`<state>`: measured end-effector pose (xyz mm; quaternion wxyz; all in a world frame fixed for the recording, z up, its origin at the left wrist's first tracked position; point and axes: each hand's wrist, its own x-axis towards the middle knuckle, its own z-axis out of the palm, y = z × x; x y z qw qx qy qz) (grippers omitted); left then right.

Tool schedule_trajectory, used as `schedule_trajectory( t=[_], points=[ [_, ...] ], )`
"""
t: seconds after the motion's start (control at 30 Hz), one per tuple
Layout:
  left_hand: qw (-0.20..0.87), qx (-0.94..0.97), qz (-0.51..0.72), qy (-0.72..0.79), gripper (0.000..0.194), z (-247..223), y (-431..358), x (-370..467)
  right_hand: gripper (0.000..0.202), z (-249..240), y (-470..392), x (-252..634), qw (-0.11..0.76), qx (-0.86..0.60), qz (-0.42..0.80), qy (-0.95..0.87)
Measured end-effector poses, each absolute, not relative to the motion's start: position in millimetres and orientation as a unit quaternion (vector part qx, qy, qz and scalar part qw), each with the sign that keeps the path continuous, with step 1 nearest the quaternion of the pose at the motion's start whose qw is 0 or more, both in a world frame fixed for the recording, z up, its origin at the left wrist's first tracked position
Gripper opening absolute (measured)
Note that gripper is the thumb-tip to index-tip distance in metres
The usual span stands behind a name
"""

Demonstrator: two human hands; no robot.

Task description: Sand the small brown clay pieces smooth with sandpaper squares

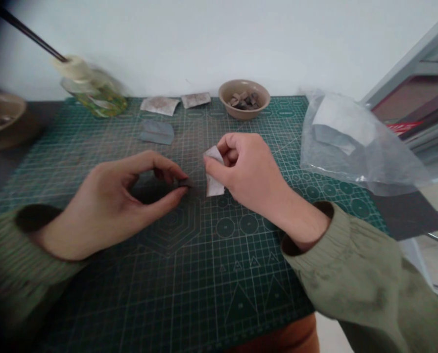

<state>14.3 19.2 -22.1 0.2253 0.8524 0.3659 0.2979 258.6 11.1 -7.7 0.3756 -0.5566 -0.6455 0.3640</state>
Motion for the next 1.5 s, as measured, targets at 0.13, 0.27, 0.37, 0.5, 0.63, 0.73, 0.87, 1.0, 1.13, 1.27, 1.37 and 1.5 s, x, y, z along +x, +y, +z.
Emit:
schedule_trajectory(
  t=[0.13,0.27,0.37,0.5,0.63,0.73,0.87,1.0,1.13,1.27,1.37,1.5],
  points=[
    [0.162,0.888,0.302,0.307,0.022,-20.9,18.7,13.9,0.025,-5.9,10.8,257.9,0.371,-0.56,0.354,-0.651],
    [0.187,0.904,0.249,0.292,0.029,-20.5,19.3,15.8,0.025,-7.1,10.5,257.6,0.367,-0.558,0.351,-0.656],
    [0.187,0.88,0.3,0.317,0.031,-19.5,19.3,16.2,0.025,-6.4,9.7,257.9,0.374,-0.558,0.365,-0.645],
    [0.231,0.836,0.357,0.348,0.019,-20.7,17.5,15.6,0.026,-3.2,5.5,256.4,0.39,-0.547,0.401,-0.623],
    [0.288,0.785,0.406,0.369,0.016,-22.9,13.5,14.4,0.028,0.6,-1.0,254.0,0.42,-0.511,0.458,-0.593],
    [0.293,0.785,0.42,0.349,0.019,-21.8,11.5,12.5,0.031,2.2,-4.2,253.4,0.434,-0.489,0.489,-0.577],
    [0.3,0.792,0.429,0.315,0.023,-19.4,12.0,10.8,0.032,2.2,-5.9,253.8,0.446,-0.473,0.511,-0.563],
    [0.307,0.796,0.434,0.288,0.027,-19.9,12.8,10.8,0.032,1.3,-7.4,254.7,0.456,-0.453,0.526,-0.557],
    [0.301,0.798,0.438,0.284,0.028,-19.1,11.6,11.0,0.032,0.9,-8.9,256.3,0.469,-0.444,0.52,-0.559],
    [0.304,0.8,0.426,0.295,0.028,-15.1,10.8,12.1,0.035,1.7,-9.1,257.6,0.461,-0.439,0.528,-0.562],
    [0.301,0.801,0.43,0.289,0.026,-12.2,11.2,13.8,0.037,2.6,-8.8,257.7,0.454,-0.443,0.529,-0.563],
    [0.299,0.799,0.435,0.287,0.026,-11.2,10.6,14.7,0.037,4.3,-9.1,257.0,0.453,-0.44,0.533,-0.564]
  ],
)
